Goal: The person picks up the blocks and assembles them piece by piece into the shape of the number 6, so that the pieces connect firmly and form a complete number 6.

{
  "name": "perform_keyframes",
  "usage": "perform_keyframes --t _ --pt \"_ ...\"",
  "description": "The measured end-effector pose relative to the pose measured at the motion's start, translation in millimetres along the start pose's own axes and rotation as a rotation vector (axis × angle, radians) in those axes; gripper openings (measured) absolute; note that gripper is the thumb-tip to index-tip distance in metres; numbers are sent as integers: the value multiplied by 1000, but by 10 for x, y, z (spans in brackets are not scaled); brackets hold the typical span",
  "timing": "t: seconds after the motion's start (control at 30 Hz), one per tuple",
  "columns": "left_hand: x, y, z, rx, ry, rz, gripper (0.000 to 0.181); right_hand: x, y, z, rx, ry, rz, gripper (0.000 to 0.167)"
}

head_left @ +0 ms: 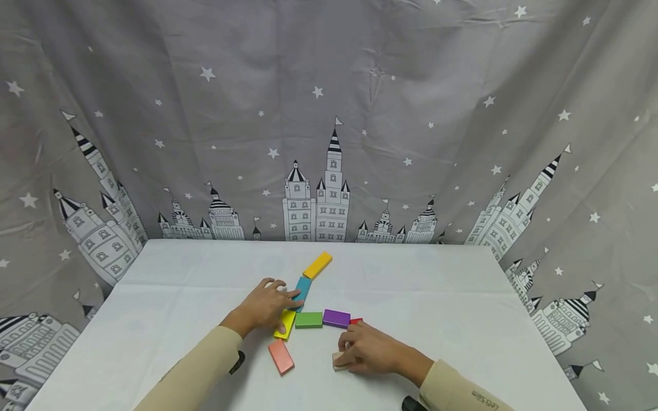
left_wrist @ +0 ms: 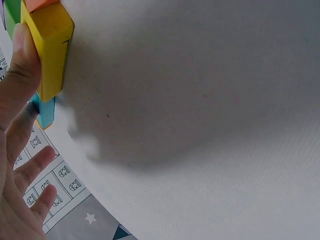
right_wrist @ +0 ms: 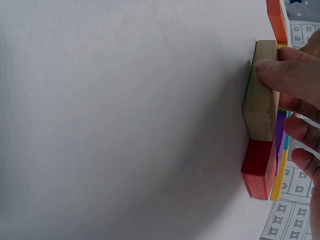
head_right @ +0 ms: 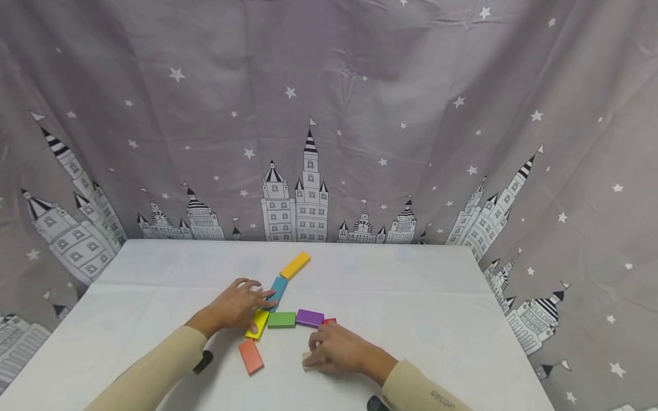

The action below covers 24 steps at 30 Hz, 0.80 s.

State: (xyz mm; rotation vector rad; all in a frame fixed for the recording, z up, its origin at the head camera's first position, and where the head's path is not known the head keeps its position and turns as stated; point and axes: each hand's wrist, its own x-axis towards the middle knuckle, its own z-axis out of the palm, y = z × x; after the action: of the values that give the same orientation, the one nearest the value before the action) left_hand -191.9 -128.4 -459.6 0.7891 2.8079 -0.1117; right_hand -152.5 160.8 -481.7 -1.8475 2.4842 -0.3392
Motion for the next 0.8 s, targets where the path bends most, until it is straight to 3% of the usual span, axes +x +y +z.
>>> perform_keyframes --t 0.17,0.8 --pt "-2 5 -8 4 6 1 70 60 -42 43 19 27 -12 22" --pt "5 -11 15 8 13 4 70 467 -269 167 13 -18 -40 27"
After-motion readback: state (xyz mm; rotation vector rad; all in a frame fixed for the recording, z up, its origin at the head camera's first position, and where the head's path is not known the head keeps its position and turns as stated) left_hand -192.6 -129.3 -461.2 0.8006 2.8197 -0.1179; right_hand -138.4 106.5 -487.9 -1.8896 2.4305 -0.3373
